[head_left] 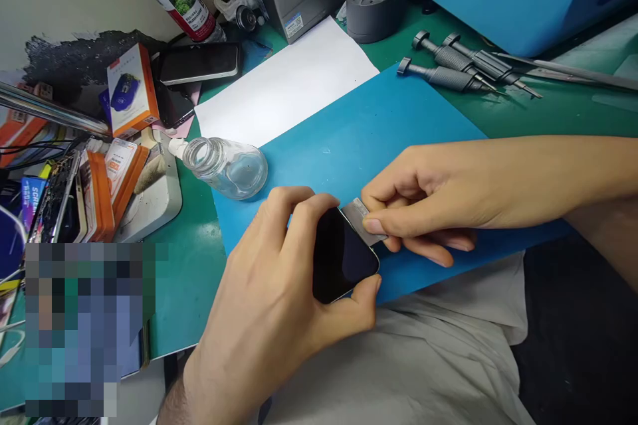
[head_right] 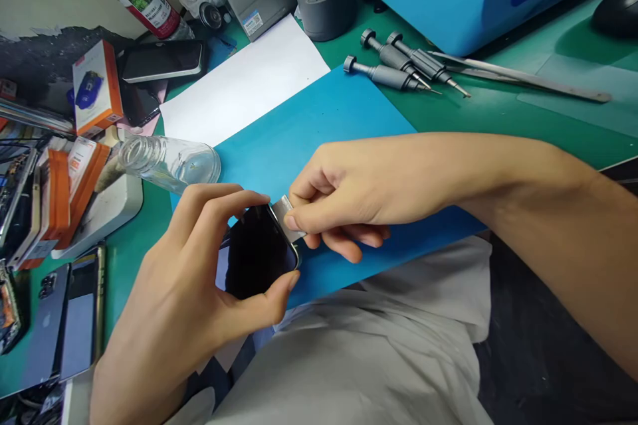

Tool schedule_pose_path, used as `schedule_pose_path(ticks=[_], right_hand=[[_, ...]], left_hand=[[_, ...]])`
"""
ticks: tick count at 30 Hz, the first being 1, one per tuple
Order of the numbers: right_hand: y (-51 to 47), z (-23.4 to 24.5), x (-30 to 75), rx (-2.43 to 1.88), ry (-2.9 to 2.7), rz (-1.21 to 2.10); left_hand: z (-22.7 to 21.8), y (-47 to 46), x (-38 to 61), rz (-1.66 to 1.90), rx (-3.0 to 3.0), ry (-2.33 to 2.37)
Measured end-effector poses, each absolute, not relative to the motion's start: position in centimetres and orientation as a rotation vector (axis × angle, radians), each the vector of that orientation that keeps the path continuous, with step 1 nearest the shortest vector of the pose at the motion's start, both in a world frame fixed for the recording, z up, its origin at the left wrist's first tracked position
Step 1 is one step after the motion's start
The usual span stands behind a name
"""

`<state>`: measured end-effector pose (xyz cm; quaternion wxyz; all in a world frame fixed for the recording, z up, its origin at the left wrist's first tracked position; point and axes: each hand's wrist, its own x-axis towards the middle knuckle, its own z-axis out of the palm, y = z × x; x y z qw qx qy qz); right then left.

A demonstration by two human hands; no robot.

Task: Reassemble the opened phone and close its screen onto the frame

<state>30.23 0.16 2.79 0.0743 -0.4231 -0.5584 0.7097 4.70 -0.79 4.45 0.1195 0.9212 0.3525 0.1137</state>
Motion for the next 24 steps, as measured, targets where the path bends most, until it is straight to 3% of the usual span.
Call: schedule_pose_path(ticks=[14, 20, 24], right_hand=[[0.1, 3.1, 30.3, -1.272, -1.669, 2.119], [-0.2, 3.1, 29.6, -1.394, -1.644, 1.965], [-1.2, 2.5, 28.7, -1.612, -1.431, 1.638]], left_hand=[[4.4, -0.6, 4.8, 0.335, 2.656, 1.036], [4.1, -0.2, 5.0, 0.265, 2.623, 1.106], [3.9, 0.4, 5.3, 0.253, 2.628, 1.250]])
